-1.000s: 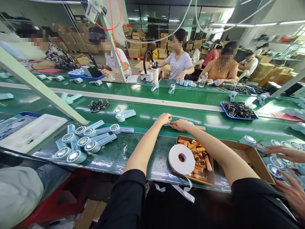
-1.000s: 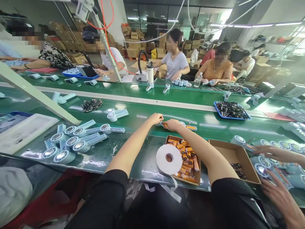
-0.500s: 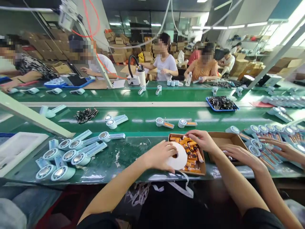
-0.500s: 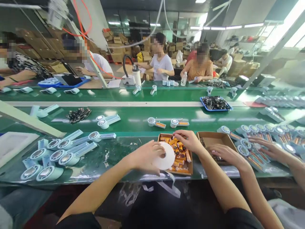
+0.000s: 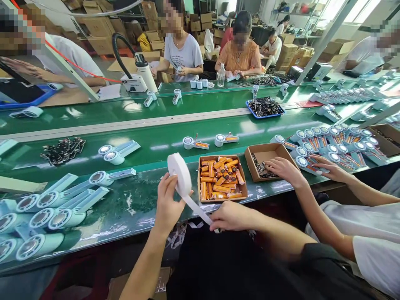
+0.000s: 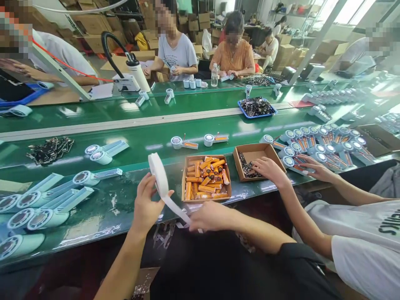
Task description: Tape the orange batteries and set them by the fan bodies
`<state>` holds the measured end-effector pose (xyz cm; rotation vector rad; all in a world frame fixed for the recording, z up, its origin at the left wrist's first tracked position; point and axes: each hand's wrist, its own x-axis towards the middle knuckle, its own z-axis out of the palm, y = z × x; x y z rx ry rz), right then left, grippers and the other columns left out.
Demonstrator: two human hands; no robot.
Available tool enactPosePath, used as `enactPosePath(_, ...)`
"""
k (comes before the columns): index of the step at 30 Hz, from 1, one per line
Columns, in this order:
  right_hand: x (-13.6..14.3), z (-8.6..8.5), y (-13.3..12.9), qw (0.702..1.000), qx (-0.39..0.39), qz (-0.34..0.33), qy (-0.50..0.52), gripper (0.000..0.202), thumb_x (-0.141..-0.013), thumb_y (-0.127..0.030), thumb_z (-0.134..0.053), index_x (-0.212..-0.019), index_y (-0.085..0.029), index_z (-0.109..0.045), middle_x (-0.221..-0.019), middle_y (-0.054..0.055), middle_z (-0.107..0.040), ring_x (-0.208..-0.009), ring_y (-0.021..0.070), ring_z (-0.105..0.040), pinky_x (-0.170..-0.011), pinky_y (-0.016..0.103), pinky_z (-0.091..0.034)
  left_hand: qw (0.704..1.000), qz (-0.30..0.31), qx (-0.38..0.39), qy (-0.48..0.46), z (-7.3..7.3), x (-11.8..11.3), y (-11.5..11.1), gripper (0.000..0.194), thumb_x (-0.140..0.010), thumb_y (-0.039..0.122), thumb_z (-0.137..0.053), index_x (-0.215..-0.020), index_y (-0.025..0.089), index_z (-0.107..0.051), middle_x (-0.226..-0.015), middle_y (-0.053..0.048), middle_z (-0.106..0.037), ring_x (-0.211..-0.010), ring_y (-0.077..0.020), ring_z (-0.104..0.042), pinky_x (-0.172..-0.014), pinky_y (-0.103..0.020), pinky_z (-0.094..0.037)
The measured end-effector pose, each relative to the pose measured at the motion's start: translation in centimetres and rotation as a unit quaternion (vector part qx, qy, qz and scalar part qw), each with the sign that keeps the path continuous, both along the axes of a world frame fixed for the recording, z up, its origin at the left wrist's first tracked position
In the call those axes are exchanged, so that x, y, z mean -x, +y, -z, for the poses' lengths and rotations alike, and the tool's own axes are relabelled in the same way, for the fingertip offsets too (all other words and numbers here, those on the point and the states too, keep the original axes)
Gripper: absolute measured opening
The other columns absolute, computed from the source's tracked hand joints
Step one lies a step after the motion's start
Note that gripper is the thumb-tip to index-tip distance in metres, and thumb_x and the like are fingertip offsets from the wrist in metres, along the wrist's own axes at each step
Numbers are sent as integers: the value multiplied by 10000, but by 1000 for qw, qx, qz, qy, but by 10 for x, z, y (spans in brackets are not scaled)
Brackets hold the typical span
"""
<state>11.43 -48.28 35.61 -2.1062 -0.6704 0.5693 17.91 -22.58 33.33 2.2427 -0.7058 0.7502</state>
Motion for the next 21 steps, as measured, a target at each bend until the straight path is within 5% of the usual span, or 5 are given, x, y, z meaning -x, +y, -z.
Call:
enactPosePath(5, -81, -11, -51, 940, 98, 170, -278, 376, -1008, -226, -578, -1363, -206, -701, -1355, 117, -733, -1214, 264, -682, -1084, 440, -523, 999, 23, -25, -3, 4, 9, -1, 662, -866, 118, -728, -1467, 267, -494, -1360, -123, -620, -1454, -370, -459, -1159, -590, -486)
enactPosePath(10, -132, 0, -72, 926, 207, 91, -303, 389, -935, -73, -589, -1256, -204, -766, -1256, 108, -777, -1208, 279, -683, -1084, 445, -522, 995, 27, -94, -2, 4, 15, -8, 677, -830, 19, -659, -1455, 250, -534, -1326, -116, -650, -1392, -374, -471, -1118, -574, -510)
enactPosePath(14, -110, -8, -66, 932, 23, 241, -269, 277, -949, -196, -658, -1187, -221, -799, -1193, 93, -799, -1135, 263, -728, -1058, 434, -560, 987, 2, -160, -18, -1, 22, -1, 689, -828, -18, -603, -1450, 280, -601, -1267, -85, -695, -1312, -349, -483, -1071, -508, -525)
enactPosePath(17, -78, -18, -55, 892, -180, 369, -191, 348, -877, -397, -787, -1183, -230, -796, -1137, 80, -803, -990, 243, -759, -933, 413, -634, 979, -5, -204, -32, -4, 27, 4, 658, -879, 21, -610, -1470, 311, -612, -1280, -57, -718, -1236, -326, -496, -1025, -457, -529)
enactPosePath(21, -46, -12, -30, 890, -270, 363, -60, 510, -705, -434, -919, -1152, -221, -792, -976, 51, -781, -834, 195, -730, -786, 348, -652, 968, 13, -247, -34, -8, 30, 5, 710, -916, 52, -619, -1554, 353, -529, -1323, -20, -723, -1178, -303, -505, -1012, -427, -513)
